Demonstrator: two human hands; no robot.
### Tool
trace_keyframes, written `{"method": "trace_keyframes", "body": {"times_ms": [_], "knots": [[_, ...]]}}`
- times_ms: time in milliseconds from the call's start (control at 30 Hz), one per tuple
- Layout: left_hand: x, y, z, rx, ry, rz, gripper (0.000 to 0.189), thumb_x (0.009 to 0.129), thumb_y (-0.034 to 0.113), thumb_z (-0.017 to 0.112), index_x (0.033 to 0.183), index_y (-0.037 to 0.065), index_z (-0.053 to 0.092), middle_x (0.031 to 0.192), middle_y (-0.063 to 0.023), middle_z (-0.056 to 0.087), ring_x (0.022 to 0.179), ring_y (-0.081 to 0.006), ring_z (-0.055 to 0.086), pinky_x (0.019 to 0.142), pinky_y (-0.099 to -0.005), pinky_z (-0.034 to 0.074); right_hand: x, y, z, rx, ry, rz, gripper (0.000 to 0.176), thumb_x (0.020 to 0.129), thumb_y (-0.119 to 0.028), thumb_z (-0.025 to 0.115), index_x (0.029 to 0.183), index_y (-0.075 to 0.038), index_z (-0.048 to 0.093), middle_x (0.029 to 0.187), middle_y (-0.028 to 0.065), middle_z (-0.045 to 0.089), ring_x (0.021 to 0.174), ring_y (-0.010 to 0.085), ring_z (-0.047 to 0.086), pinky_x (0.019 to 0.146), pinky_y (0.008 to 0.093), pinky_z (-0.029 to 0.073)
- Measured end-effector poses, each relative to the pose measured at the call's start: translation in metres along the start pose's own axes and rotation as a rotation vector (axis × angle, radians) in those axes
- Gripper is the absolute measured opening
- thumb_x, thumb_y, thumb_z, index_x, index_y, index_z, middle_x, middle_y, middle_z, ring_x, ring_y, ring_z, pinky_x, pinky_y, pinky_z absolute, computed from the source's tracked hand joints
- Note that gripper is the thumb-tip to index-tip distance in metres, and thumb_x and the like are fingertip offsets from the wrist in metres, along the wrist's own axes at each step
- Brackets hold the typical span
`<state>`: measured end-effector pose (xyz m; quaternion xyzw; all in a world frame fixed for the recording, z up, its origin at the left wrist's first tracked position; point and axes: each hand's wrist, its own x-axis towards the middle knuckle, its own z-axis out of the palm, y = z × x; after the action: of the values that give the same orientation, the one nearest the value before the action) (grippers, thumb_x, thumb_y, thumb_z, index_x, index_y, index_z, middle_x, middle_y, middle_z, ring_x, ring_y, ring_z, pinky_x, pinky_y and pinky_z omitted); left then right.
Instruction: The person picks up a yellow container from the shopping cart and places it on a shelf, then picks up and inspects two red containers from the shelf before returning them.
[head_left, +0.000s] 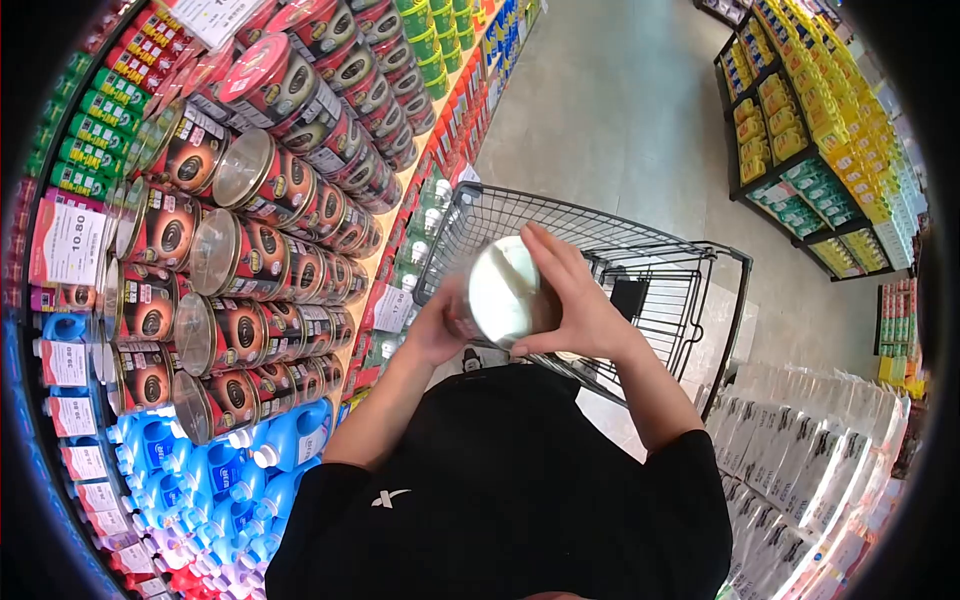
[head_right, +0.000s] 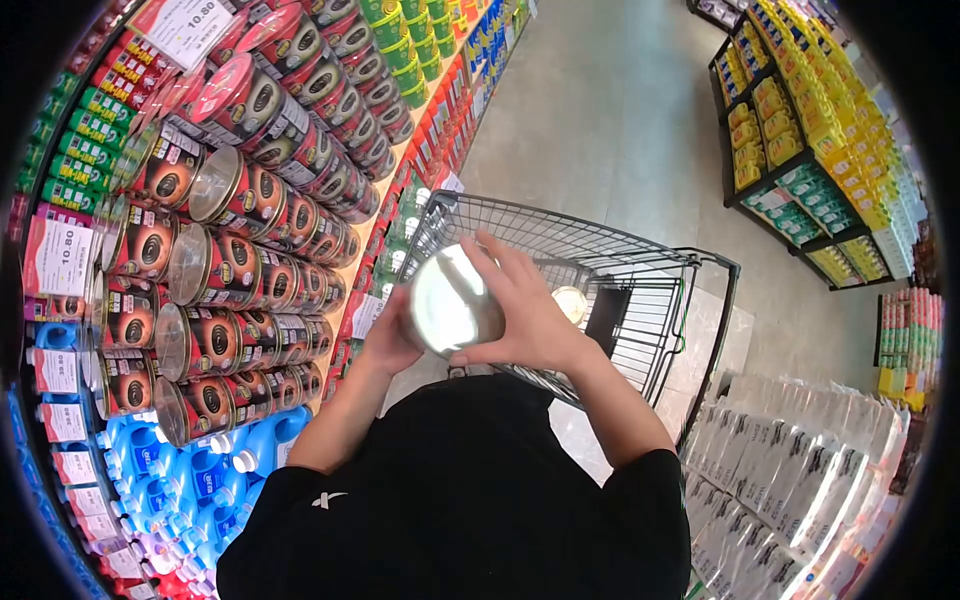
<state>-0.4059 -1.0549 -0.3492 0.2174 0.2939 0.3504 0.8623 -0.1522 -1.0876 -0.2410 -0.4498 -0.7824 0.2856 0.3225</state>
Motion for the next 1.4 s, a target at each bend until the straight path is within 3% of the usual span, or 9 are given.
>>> {"method": "trace_keyframes", "body": {"times_ms": [67,233,567,667,833,967,1167,1267,1400], "knots": [[-0.013,0.008,-0.004,-0.224,-0.255,0.025,0.072,0.102,0.061,0.043,0.156,0.012,0.035,0.152,-0.0126,0.048,0.139,-0.0303,0.048,0.114,-0.0505,0.04,0.006,0.01,0.005,0.214,0.07,-0.085,0.112,0.073,-0.042,0.088,0.16,-0.006,0.026,0.163,0.0214,0.027,0.149,0.0398,0.029,0.119,0.0516,0.028],[-0.024,0.011,-0.02,-0.644,-0.249,0.138,0.06,0.106,0.053,0.042,0.153,0.015,0.039,0.156,-0.0047,0.043,0.14,-0.0253,0.046,0.115,-0.0476,0.039,0.016,0.021,0.047,1.196,0.1,0.529,0.079,0.098,-0.044,0.063,0.158,-0.006,0.029,0.163,0.0158,0.029,0.146,0.034,0.034,0.11,0.0579,0.039],[-0.042,-0.001,0.016,0.107,0.107,0.653,0.055,0.108,0.026,0.051,0.157,0.014,0.029,0.149,-0.0077,0.045,0.136,-0.0222,0.047,0.113,-0.0415,0.04,0.018,0.088,0.127,2.046,0.092,0.436,0.051,0.102,-0.038,0.052,0.141,-0.005,0.052,0.135,0.0149,0.062,0.121,0.0302,0.062,0.105,0.0467,0.049],[-0.056,0.028,0.019,0.092,0.114,0.568,0.069,0.104,0.025,0.06,0.159,0.01,0.023,0.151,-0.012,0.041,0.14,-0.0214,0.042,0.115,-0.0388,0.036,0.018,0.1,0.119,1.975,0.119,0.503,0.052,0.102,-0.038,0.052,0.141,-0.003,0.052,0.132,0.0166,0.064,0.117,0.0313,0.064,0.103,0.0471,0.052],[-0.061,0.096,0.023,1.589,-0.028,0.69,0.129,0.067,0.04,0.094,0.162,0.008,0.013,0.161,-0.0221,0.03,0.151,-0.0278,0.028,0.122,-0.0411,0.024,0.023,0.103,0.097,1.812,-0.145,0.57,0.051,0.102,-0.035,0.051,0.141,-0.001,0.052,0.132,0.0168,0.064,0.113,0.0305,0.067,0.098,0.045,0.055],[-0.058,0.105,0.037,1.11,-0.295,0.281,0.138,0.067,0.027,0.096,0.163,0.005,-0.002,0.164,-0.0209,0.023,0.152,-0.0275,0.023,0.123,-0.0419,0.021,0.043,0.078,0.096,1.504,-0.164,0.808,0.055,0.104,-0.041,0.05,0.144,-0.004,0.05,0.137,0.0131,0.062,0.118,0.0268,0.064,0.099,0.0435,0.053],[-0.037,0.084,-0.003,0.808,-0.057,0.509,0.123,0.074,0.015,0.089,0.164,0.009,0.005,0.156,-0.0168,0.036,0.144,-0.0276,0.037,0.121,-0.0407,0.026,0.05,0.034,0.077,1.696,-0.277,0.556,0.069,0.104,-0.05,0.048,0.159,-0.015,0.028,0.148,0.0106,0.051,0.13,0.0248,0.054,0.103,0.047,0.048],[-0.034,0.072,-0.01,0.546,0.072,0.551,0.111,0.08,0.01,0.085,0.16,0.007,0.009,0.15,-0.0179,0.041,0.138,-0.0273,0.044,0.115,-0.0422,0.036,0.048,0.015,0.078,1.141,-0.204,0.512,0.085,0.101,-0.056,0.054,0.162,-0.013,0.016,0.152,0.0113,0.046,0.129,0.024,0.054,0.104,0.0522,0.045],[-0.028,0.054,-0.031,0.604,0.171,0.521,0.103,0.08,0.016,0.088,0.152,0.006,0.016,0.14,-0.0182,0.047,0.13,-0.0272,0.051,0.109,-0.0426,0.045,0.049,0.02,0.097,1.076,-0.109,0.429,0.092,0.092,-0.026,0.075,0.161,-0.008,0.017,0.144,0.0104,0.051,0.13,0.023,0.052,0.109,0.0417,0.043]]}}
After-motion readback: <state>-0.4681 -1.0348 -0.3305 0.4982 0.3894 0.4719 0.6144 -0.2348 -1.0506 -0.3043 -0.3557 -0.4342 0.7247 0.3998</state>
